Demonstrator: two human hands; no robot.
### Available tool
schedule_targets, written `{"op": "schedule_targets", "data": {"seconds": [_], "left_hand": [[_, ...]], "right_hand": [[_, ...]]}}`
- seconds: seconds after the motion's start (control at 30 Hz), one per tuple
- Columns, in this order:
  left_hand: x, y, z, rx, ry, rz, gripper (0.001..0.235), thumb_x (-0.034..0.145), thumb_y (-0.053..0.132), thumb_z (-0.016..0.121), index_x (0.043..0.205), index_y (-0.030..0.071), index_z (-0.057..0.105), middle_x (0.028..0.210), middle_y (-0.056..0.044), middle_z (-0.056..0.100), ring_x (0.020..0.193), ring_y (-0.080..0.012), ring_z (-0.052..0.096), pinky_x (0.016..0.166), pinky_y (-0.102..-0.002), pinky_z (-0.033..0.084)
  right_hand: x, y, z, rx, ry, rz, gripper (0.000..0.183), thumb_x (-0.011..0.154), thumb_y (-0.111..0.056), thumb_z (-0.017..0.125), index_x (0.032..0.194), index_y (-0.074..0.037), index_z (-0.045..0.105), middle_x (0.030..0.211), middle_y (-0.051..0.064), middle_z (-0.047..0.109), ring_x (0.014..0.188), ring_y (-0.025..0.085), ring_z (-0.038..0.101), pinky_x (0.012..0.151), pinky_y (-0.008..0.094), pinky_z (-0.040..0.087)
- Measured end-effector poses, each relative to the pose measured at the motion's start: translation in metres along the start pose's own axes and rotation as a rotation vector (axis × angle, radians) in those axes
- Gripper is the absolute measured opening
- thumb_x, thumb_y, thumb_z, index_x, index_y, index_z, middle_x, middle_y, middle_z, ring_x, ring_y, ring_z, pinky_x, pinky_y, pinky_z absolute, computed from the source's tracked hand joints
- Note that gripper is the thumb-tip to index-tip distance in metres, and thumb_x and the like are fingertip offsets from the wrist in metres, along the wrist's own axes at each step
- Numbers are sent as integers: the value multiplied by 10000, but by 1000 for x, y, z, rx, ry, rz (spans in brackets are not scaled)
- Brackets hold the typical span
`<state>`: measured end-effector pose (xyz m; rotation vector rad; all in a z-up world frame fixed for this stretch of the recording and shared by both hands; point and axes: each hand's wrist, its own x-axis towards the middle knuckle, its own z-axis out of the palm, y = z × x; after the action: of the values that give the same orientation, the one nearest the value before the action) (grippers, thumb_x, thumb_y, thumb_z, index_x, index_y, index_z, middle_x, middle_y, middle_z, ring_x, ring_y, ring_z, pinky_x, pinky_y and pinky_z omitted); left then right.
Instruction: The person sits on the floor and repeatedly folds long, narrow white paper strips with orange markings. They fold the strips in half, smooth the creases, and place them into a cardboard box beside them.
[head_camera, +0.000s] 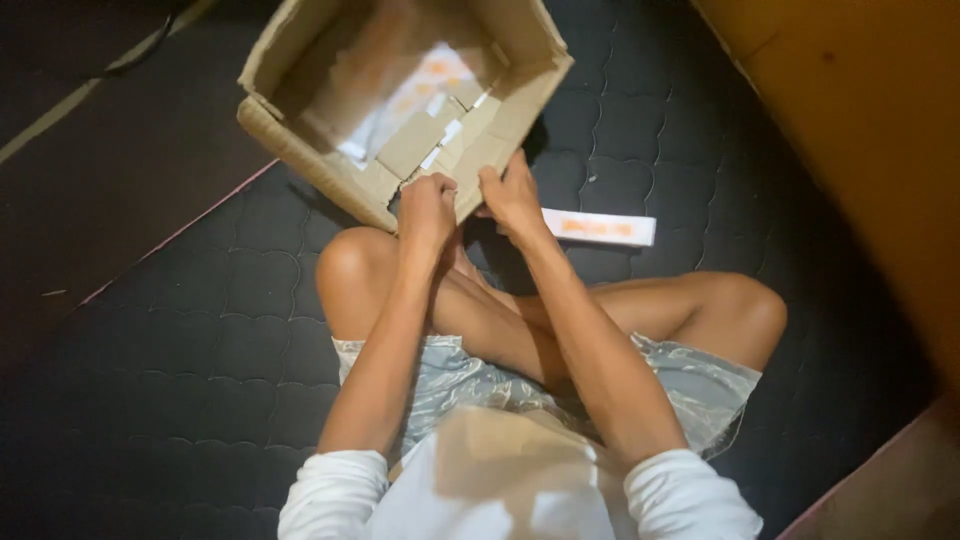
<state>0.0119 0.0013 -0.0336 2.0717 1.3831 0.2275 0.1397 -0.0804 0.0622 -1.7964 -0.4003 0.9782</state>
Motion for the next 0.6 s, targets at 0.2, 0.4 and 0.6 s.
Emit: {"op": "schedule_targets", "data": {"seconds": [0.2, 0.4, 0.6], "left_hand": [[23, 46, -30, 107, 302, -21, 346, 935, 110, 676, 1278, 111, 635, 1166, -137, 553, 1095, -413, 607, 839, -559, 562], [-1, 69, -32, 164, 189, -108, 515, 869, 114, 804, 1315, 41, 558, 1250, -178, 500, 1175, -400, 535, 948, -528, 496], [26, 23, 12, 222, 164, -61, 525, 852, 175, 824, 1298, 87, 560, 1215, -131, 565, 1149, -370, 527, 937, -576, 427]], "right_hand": [[-29, 13, 0, 47, -7, 15, 621, 920, -171, 583, 1472, -6, 351, 1356, 411, 461, 1013, 496, 693, 634, 449, 708], [-42, 8, -9, 116, -31, 72, 559, 936, -160, 544, 1419, 37, 343, 1379, 431, 414, 1060, 530, 662, 717, 490, 704], [-42, 3, -11, 119, -37, 65, 590, 909, -172, 585, 1408, 39, 352, 1383, 438, 406, 1075, 539, 653, 726, 502, 700]]}}
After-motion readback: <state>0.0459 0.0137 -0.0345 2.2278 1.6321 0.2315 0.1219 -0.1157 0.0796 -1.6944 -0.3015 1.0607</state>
